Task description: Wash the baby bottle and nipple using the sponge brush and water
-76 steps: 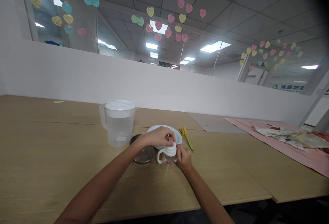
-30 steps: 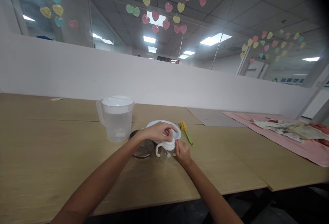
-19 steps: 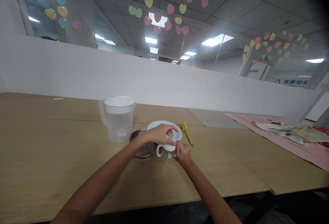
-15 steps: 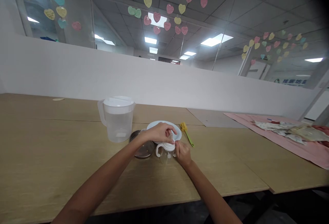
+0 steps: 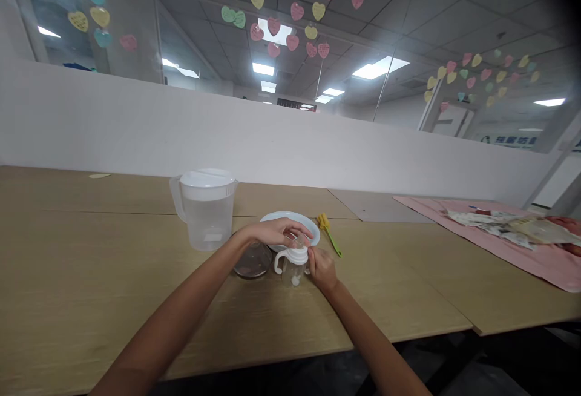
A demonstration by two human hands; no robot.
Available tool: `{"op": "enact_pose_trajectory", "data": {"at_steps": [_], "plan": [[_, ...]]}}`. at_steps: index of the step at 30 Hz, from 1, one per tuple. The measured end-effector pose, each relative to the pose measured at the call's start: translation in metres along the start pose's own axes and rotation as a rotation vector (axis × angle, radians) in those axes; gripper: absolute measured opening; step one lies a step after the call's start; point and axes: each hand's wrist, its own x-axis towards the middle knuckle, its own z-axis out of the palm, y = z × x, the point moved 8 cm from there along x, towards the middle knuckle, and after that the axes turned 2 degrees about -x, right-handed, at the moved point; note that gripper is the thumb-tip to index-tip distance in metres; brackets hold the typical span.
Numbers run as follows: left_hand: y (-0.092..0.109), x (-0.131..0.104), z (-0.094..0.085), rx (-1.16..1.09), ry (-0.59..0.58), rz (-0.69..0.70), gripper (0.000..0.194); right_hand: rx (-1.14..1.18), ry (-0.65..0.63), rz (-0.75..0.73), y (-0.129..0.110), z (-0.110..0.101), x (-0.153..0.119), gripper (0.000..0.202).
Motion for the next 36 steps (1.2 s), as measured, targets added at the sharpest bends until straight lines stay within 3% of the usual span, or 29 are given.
{"op": "enact_pose_trajectory", "data": {"at_steps": [2,6,8,15,21,28,36], "plan": [[0.002,-0.001,0.001,0.019,0.026,-0.014,0.045,0.001,0.007,0.003,0.000,-0.001,0.000,0.029],[0.006,-0.002,-0.009,0.298,0.259,-0.050,0.054,-0.003,0.017,-0.002,-0.001,-0.002,0.001,0.027],[0.008,-0.002,-0.011,0.353,0.298,-0.060,0.052,-0.003,0.010,0.001,0.000,-0.002,0.001,0.027],[0.020,-0.003,0.000,0.149,0.091,0.061,0.043,-0.006,0.015,0.015,0.002,-0.005,0.003,0.028],[0.015,-0.007,-0.008,0.386,0.248,-0.107,0.061,0.000,0.020,0.014,0.002,-0.005,0.003,0.026],[0.019,-0.003,0.001,0.283,0.110,-0.007,0.055,0.027,0.014,0.032,0.003,-0.005,0.003,0.025],[0.012,-0.011,-0.010,0.234,0.158,-0.073,0.061,0.027,0.018,0.047,0.005,-0.005,0.000,0.026]]}}
